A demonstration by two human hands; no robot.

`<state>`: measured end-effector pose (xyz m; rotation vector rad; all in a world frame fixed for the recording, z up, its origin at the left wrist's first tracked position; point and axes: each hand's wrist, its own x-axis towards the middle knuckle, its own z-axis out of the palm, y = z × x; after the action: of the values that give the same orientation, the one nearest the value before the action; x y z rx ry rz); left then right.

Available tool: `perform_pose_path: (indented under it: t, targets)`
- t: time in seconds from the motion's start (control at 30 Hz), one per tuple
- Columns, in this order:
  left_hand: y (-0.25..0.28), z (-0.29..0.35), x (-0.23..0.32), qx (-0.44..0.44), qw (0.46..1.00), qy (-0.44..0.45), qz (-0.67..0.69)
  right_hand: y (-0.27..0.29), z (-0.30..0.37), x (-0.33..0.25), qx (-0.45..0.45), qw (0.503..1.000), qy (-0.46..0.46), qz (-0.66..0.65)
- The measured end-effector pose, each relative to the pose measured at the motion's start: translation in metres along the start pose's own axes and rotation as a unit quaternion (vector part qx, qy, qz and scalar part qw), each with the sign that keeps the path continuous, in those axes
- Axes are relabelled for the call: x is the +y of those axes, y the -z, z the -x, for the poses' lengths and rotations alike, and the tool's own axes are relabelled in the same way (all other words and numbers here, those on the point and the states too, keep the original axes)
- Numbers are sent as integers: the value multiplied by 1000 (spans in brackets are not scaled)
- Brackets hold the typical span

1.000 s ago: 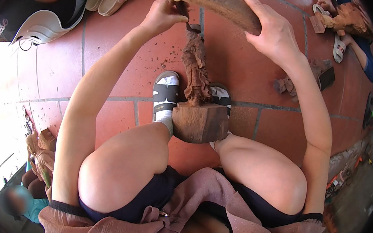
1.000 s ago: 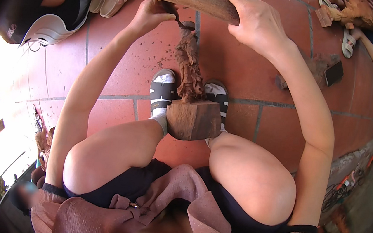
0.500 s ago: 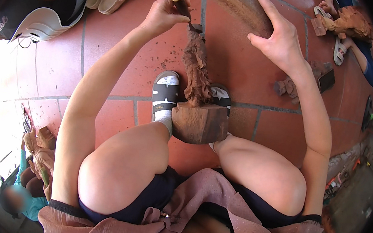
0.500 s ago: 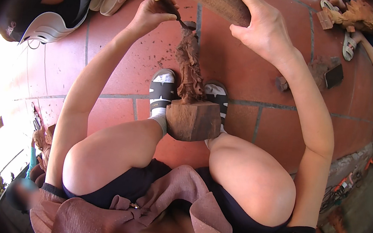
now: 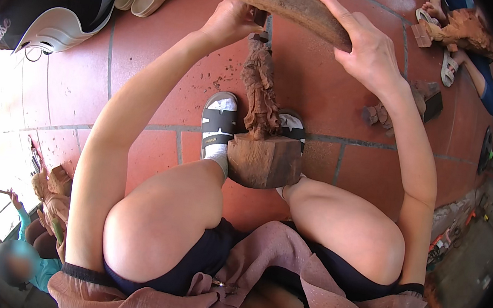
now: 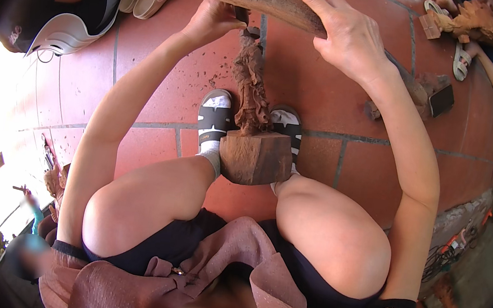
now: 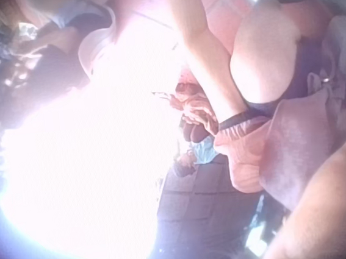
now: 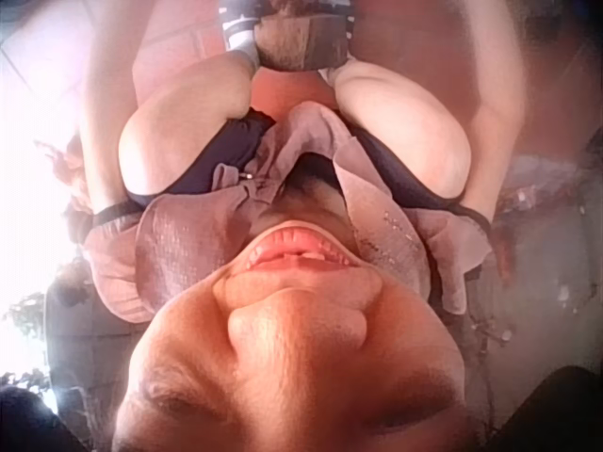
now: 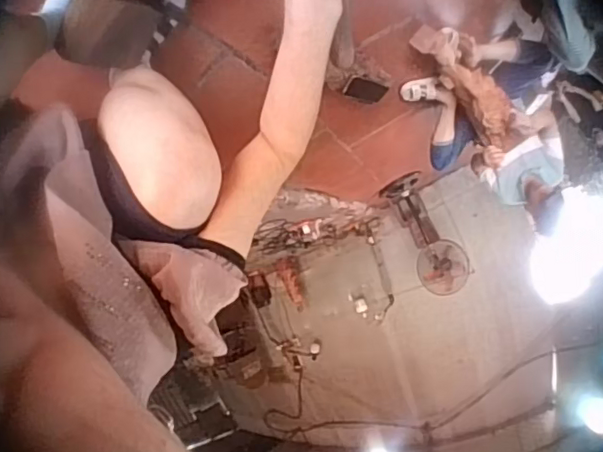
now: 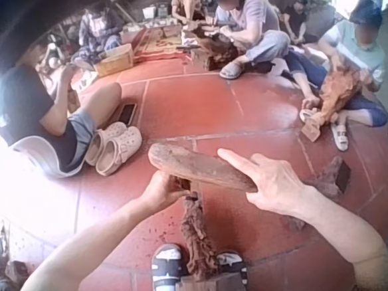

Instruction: The person sits on the floor and carves a piece of wood using a chisel and a wooden mallet. They repeatedly strike the chisel to shape the wood, occasionally pausing to adjust the tool or inspect the work.

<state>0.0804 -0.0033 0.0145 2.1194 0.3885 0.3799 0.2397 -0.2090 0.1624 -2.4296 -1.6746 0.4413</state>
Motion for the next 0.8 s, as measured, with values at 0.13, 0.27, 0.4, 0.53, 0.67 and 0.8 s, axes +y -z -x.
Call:
perform_pose_path:
  t: [0.13, 0.27, 0.4, 0.53, 0.67, 0.8]
  targets:
    - [5, -4, 4, -10, 999, 13, 33, 4, 4, 3, 89, 990, 88, -62]
    - [5, -3, -6, -7, 999, 17, 29, 4, 2, -1, 52, 996, 66, -28]
    - [10, -7, 1, -17, 1000, 12, 15, 8, 1, -3, 59, 996, 62, -35]
    - [9, -10, -3, -19, 999, 8, 38, -1, 1, 5, 131, 978, 129, -94]
    - [8, -9, -7, -11, 999, 10, 49, 11, -3, -3, 9, 1000, 15, 1]
    - [8, -12, 7, -36, 998, 18, 50, 5, 2, 11, 99, 988, 96, -74]
